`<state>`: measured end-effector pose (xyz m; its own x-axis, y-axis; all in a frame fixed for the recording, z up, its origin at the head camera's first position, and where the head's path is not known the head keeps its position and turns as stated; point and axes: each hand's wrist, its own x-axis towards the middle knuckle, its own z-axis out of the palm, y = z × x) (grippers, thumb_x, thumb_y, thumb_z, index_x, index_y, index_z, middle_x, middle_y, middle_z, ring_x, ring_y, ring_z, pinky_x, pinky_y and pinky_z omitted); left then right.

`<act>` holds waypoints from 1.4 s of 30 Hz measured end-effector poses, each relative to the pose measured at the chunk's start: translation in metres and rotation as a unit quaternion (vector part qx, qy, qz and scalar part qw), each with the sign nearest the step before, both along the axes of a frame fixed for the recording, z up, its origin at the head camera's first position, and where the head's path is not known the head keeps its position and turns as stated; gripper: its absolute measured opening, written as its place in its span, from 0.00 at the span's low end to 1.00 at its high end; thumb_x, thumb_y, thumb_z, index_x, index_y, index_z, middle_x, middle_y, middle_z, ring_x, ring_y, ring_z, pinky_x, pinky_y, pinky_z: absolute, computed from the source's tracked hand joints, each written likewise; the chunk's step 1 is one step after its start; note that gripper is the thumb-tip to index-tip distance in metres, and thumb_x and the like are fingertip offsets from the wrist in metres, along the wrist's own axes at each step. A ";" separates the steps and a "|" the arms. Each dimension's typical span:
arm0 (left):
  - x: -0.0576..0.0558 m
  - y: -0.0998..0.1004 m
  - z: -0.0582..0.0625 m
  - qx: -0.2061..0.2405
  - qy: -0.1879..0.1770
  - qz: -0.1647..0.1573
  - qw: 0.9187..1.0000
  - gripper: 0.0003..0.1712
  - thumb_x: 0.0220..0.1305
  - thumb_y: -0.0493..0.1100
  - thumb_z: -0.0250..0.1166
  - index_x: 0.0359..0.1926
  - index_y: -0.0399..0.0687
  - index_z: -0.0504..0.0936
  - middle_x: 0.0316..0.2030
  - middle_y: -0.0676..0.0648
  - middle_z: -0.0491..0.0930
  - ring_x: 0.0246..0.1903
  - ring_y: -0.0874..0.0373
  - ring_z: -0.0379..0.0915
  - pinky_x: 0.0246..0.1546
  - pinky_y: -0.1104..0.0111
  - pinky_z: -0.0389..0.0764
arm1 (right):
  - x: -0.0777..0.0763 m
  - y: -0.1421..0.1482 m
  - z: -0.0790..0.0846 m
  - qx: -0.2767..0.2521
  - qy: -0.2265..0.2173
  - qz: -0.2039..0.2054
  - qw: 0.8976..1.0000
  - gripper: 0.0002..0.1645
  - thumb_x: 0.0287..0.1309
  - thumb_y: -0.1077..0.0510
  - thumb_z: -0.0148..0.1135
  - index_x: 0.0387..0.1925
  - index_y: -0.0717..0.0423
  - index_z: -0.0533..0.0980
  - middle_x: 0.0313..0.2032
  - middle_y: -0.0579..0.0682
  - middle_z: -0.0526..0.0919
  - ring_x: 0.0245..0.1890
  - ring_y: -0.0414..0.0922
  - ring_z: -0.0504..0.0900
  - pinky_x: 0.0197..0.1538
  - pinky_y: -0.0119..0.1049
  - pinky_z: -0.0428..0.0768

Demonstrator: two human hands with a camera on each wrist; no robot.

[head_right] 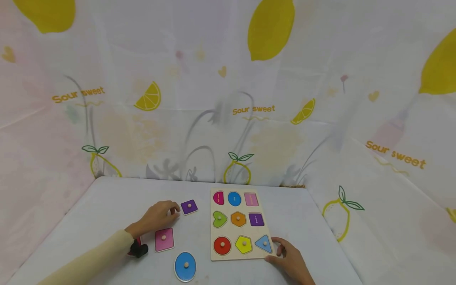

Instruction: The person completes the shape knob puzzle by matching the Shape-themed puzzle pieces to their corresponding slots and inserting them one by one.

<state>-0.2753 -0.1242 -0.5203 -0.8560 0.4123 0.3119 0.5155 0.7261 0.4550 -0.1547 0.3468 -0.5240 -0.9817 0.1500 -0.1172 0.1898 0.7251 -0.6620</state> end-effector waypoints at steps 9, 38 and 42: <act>-0.012 0.009 0.003 -0.006 -0.024 0.007 1.000 0.03 0.64 0.39 0.71 0.39 0.50 0.86 0.28 0.58 0.77 0.29 0.64 0.70 0.31 0.66 0.75 | -0.001 0.000 -0.001 -0.004 -0.005 0.000 1.000 0.47 0.39 0.40 0.85 0.60 0.56 0.79 0.29 0.46 0.71 0.30 0.45 0.67 0.32 0.35 0.65; -0.038 0.039 0.003 -0.004 -0.029 0.026 0.999 0.07 0.64 0.45 0.73 0.35 0.47 0.85 0.26 0.56 0.76 0.26 0.63 0.69 0.28 0.65 0.73 | 0.000 0.000 0.001 -0.017 -0.001 -0.004 1.000 0.47 0.38 0.43 0.86 0.60 0.57 0.79 0.29 0.47 0.70 0.31 0.45 0.68 0.33 0.36 0.66; -0.039 0.041 0.001 -0.009 -0.029 0.029 0.999 0.07 0.64 0.44 0.74 0.34 0.47 0.85 0.26 0.55 0.76 0.26 0.62 0.69 0.28 0.64 0.73 | 0.000 -0.001 0.002 -0.014 -0.003 -0.005 1.000 0.46 0.39 0.44 0.86 0.60 0.57 0.79 0.29 0.47 0.71 0.31 0.45 0.68 0.32 0.35 0.65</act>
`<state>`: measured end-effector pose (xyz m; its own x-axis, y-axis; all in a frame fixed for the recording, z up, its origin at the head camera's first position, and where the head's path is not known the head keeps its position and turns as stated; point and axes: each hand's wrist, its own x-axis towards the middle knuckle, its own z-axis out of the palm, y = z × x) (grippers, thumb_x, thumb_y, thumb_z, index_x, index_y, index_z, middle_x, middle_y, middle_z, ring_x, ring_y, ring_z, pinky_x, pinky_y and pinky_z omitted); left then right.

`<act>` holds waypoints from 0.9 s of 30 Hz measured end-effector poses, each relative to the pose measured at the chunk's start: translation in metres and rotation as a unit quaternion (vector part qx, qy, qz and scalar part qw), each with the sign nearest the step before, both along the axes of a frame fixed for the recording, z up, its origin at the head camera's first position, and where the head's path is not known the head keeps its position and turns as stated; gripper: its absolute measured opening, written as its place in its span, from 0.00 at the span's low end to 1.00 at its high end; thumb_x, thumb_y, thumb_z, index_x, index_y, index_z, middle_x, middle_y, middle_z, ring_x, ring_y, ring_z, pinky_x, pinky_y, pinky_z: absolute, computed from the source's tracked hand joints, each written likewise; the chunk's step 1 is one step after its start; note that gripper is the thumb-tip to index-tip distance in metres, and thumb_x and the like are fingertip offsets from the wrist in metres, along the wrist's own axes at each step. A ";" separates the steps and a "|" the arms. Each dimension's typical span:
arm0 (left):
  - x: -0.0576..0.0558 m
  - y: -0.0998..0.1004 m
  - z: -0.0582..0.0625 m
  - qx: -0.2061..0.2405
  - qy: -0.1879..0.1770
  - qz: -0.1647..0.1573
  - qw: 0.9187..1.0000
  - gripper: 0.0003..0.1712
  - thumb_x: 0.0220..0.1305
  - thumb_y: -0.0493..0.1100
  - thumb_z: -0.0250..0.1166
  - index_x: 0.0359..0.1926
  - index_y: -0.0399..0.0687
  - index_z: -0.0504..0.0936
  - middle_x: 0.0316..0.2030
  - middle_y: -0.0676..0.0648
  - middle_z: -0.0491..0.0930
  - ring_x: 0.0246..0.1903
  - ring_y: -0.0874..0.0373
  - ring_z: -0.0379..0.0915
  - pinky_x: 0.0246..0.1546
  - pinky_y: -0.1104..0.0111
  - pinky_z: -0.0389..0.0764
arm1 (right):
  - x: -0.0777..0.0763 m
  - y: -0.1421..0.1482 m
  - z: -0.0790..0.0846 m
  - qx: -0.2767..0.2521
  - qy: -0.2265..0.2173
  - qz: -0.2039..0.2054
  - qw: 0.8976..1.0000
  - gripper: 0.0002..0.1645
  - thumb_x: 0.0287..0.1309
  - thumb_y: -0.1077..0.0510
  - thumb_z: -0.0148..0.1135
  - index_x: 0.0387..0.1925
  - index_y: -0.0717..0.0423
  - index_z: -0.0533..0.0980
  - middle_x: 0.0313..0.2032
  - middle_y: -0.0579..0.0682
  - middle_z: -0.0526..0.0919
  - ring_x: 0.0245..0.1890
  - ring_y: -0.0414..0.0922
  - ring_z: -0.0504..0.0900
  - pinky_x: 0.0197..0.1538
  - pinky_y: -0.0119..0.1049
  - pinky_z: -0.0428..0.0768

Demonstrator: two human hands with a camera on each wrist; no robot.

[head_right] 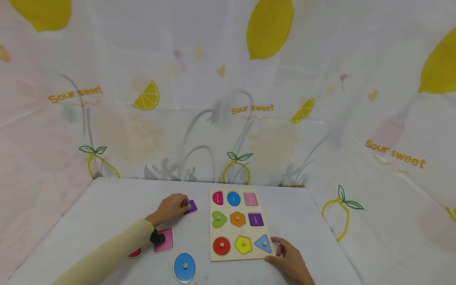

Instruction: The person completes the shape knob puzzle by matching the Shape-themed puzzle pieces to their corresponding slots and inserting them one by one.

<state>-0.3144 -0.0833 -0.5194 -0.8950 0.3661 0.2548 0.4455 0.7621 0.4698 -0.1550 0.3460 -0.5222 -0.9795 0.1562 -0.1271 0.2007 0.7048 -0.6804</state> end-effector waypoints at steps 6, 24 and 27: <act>0.000 0.000 0.000 0.012 -0.011 0.012 1.000 0.08 0.62 0.44 0.75 0.33 0.47 0.84 0.26 0.55 0.77 0.27 0.62 0.70 0.29 0.64 0.75 | -0.002 0.000 0.001 0.003 -0.002 0.002 1.000 0.46 0.39 0.44 0.86 0.60 0.56 0.79 0.29 0.47 0.71 0.31 0.44 0.68 0.32 0.35 0.65; -0.002 0.002 -0.002 -0.002 0.011 0.003 1.000 0.06 0.64 0.44 0.74 0.33 0.50 0.85 0.26 0.58 0.75 0.27 0.65 0.69 0.30 0.66 0.74 | -0.001 0.001 -0.002 0.025 -0.002 0.008 1.000 0.46 0.40 0.43 0.85 0.60 0.58 0.79 0.29 0.46 0.71 0.29 0.45 0.68 0.31 0.35 0.66; 0.000 0.003 0.001 0.006 0.016 -0.005 1.000 0.06 0.63 0.44 0.74 0.33 0.50 0.86 0.26 0.58 0.75 0.27 0.65 0.69 0.29 0.66 0.74 | -0.001 0.001 -0.002 0.021 -0.002 0.007 1.000 0.47 0.40 0.42 0.85 0.60 0.58 0.79 0.29 0.47 0.71 0.29 0.45 0.68 0.31 0.35 0.66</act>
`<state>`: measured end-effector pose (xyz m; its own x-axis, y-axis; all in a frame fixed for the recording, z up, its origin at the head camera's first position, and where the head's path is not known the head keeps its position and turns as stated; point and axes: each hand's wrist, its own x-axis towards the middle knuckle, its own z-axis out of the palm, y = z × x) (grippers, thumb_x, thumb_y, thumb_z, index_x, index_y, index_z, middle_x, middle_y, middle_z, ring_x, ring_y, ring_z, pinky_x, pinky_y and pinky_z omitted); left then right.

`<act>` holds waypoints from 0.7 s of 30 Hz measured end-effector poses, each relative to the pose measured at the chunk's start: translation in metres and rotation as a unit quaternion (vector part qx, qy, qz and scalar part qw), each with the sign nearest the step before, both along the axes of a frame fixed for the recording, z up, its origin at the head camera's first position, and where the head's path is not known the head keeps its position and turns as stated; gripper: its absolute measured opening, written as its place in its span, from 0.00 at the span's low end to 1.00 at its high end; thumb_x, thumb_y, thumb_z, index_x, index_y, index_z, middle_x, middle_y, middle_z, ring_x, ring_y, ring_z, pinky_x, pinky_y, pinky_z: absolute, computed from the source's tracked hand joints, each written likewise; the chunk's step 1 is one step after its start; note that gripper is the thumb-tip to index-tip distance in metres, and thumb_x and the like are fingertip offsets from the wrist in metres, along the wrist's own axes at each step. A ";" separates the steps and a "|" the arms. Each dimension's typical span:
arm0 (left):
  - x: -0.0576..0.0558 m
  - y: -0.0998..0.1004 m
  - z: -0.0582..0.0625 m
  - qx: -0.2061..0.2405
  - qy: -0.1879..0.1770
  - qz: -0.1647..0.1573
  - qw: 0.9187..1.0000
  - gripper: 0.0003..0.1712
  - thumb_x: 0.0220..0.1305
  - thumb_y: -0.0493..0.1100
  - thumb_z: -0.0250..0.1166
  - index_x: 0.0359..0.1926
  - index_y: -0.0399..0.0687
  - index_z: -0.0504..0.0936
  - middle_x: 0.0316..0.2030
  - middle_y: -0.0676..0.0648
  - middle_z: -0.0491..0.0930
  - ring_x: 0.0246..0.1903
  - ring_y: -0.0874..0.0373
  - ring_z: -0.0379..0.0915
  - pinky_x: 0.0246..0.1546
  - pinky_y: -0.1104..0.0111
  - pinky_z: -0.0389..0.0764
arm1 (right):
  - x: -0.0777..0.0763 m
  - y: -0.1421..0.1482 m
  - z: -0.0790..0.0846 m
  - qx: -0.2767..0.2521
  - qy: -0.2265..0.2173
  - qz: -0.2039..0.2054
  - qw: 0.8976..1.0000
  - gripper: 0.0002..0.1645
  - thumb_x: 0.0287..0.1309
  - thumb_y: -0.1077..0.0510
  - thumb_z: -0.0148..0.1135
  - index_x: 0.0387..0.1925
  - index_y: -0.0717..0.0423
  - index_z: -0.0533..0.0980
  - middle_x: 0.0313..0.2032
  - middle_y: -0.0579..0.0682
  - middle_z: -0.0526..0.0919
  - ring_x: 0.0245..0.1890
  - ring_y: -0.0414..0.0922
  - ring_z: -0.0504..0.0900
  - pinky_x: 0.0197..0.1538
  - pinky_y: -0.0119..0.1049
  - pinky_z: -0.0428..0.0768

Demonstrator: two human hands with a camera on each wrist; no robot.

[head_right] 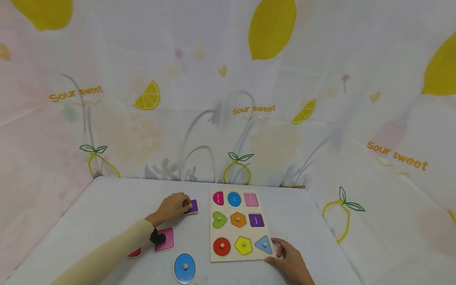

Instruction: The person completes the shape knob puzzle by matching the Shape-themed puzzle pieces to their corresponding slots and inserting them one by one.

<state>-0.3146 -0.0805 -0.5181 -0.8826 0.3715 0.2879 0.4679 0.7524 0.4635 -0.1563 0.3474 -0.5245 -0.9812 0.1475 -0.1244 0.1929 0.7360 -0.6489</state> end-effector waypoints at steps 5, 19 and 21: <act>0.005 0.002 0.005 -0.001 0.009 -0.008 1.000 0.06 0.63 0.44 0.74 0.31 0.51 0.85 0.26 0.59 0.75 0.26 0.66 0.69 0.27 0.68 0.74 | -0.001 0.002 0.000 -0.001 -0.004 0.000 1.000 0.47 0.40 0.42 0.85 0.61 0.59 0.78 0.29 0.47 0.71 0.30 0.45 0.69 0.31 0.35 0.67; 0.017 0.008 0.015 -0.004 0.034 -0.029 0.999 0.06 0.62 0.44 0.74 0.30 0.50 0.86 0.25 0.58 0.75 0.26 0.66 0.68 0.26 0.70 0.73 | 0.000 0.001 0.000 -0.001 0.004 0.008 1.000 0.44 0.42 0.46 0.85 0.60 0.59 0.78 0.28 0.47 0.71 0.30 0.45 0.69 0.33 0.35 0.67; 0.017 0.010 0.015 -0.011 0.037 -0.032 0.999 0.06 0.62 0.44 0.74 0.31 0.50 0.86 0.25 0.58 0.75 0.26 0.67 0.68 0.26 0.70 0.73 | 0.001 0.000 0.001 -0.003 0.002 0.008 1.000 0.44 0.43 0.46 0.85 0.60 0.59 0.78 0.28 0.47 0.71 0.30 0.45 0.69 0.33 0.35 0.67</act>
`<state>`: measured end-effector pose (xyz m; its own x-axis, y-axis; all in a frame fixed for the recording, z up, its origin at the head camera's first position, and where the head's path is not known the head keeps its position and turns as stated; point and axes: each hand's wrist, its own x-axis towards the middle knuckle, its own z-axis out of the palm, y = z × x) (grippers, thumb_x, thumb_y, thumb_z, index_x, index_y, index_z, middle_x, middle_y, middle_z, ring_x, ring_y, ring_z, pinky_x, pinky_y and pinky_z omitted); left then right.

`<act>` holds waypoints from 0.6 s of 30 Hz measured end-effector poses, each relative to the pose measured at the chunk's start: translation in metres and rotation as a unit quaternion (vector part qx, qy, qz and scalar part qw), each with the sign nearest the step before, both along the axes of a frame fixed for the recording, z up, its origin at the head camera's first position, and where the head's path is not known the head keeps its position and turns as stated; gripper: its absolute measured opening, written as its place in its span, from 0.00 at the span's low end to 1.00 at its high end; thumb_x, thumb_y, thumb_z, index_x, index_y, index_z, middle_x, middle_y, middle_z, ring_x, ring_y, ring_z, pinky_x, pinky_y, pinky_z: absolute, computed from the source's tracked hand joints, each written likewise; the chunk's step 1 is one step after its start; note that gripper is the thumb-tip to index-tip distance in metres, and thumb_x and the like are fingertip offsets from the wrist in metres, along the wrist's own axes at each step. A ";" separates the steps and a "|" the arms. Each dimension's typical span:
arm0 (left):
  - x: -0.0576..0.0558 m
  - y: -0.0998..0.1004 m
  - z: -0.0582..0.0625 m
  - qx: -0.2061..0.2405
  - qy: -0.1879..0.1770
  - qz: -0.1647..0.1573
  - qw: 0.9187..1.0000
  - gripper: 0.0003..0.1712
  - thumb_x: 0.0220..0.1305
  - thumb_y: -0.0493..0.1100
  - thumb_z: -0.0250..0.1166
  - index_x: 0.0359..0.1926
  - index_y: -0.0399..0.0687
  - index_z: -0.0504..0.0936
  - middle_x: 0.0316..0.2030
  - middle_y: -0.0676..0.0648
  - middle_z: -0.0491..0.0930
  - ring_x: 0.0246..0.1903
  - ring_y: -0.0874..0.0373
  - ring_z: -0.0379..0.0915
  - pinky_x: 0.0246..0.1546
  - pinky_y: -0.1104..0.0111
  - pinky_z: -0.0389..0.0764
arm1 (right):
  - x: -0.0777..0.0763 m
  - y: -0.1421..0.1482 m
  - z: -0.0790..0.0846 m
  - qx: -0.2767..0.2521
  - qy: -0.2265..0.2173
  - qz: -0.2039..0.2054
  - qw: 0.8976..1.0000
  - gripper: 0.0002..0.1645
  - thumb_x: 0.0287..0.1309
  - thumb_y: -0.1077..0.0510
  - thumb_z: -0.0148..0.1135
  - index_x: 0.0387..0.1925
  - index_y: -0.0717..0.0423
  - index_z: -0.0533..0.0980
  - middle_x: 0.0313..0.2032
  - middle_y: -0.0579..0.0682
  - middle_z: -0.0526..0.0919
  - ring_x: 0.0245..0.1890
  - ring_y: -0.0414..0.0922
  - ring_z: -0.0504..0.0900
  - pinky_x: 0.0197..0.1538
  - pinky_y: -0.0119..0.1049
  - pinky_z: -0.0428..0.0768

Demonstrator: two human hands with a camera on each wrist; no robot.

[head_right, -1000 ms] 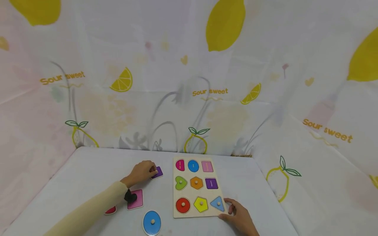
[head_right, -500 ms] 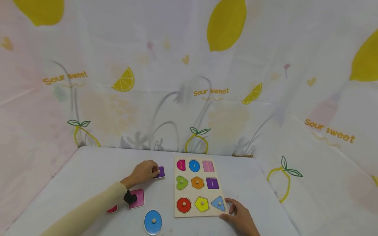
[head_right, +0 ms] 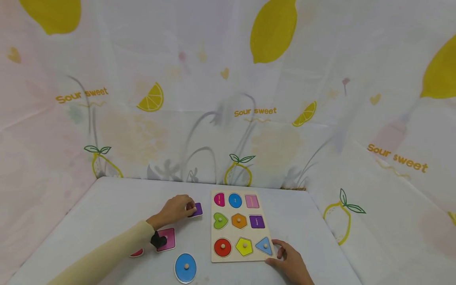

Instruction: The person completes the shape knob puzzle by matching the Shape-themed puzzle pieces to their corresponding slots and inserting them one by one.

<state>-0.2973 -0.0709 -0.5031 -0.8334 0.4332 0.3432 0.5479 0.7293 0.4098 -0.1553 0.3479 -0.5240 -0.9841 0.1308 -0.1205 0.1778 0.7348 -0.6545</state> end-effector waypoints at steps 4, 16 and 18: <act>0.000 0.005 0.002 -0.011 0.001 -0.007 1.000 0.06 0.63 0.45 0.74 0.32 0.51 0.86 0.25 0.59 0.74 0.26 0.67 0.68 0.27 0.71 0.73 | 0.000 0.000 0.000 0.001 0.001 0.002 1.000 0.44 0.43 0.46 0.84 0.61 0.59 0.78 0.28 0.47 0.71 0.30 0.45 0.69 0.32 0.35 0.67; 0.007 0.020 0.012 -0.007 -0.011 -0.029 1.000 0.07 0.64 0.46 0.74 0.32 0.50 0.86 0.24 0.59 0.73 0.25 0.66 0.67 0.26 0.71 0.72 | -0.001 0.001 -0.001 0.001 0.001 -0.003 1.000 0.46 0.41 0.44 0.85 0.60 0.59 0.78 0.28 0.47 0.71 0.29 0.45 0.69 0.32 0.35 0.67; 0.008 0.024 0.014 -0.007 -0.014 -0.034 0.999 0.07 0.64 0.46 0.73 0.32 0.49 0.86 0.24 0.59 0.73 0.25 0.66 0.67 0.26 0.71 0.73 | -0.001 0.001 -0.002 0.003 0.002 0.000 1.000 0.45 0.42 0.44 0.85 0.60 0.59 0.78 0.28 0.47 0.71 0.30 0.45 0.69 0.32 0.35 0.67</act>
